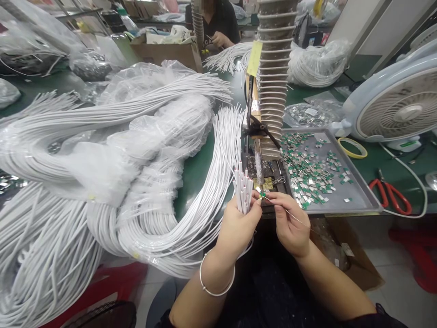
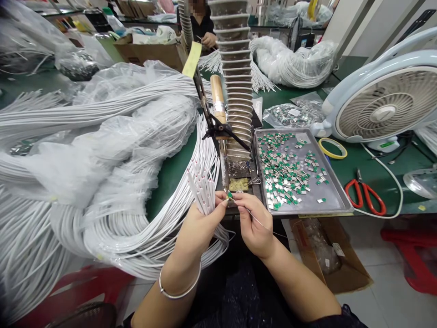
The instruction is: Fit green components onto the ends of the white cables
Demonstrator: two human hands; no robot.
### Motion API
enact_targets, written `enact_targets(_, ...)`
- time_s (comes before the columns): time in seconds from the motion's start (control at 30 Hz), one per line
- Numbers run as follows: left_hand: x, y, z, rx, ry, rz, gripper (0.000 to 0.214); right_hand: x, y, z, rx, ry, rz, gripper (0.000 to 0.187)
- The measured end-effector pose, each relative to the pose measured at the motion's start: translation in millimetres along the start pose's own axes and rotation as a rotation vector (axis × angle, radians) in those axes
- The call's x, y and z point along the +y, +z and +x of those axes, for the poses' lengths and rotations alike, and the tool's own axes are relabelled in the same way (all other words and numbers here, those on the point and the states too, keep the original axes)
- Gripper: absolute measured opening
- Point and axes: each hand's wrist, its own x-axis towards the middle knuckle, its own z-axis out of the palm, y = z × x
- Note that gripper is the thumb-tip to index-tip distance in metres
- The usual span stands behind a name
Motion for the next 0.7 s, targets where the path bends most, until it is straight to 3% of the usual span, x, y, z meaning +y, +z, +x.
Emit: enact_targets(0.7,8.6,-2.1,-1.6,0.028,0.022,0.008,0.005,-6.1,0.6,6.1,0.014,-0.026,-0.025,0.02)
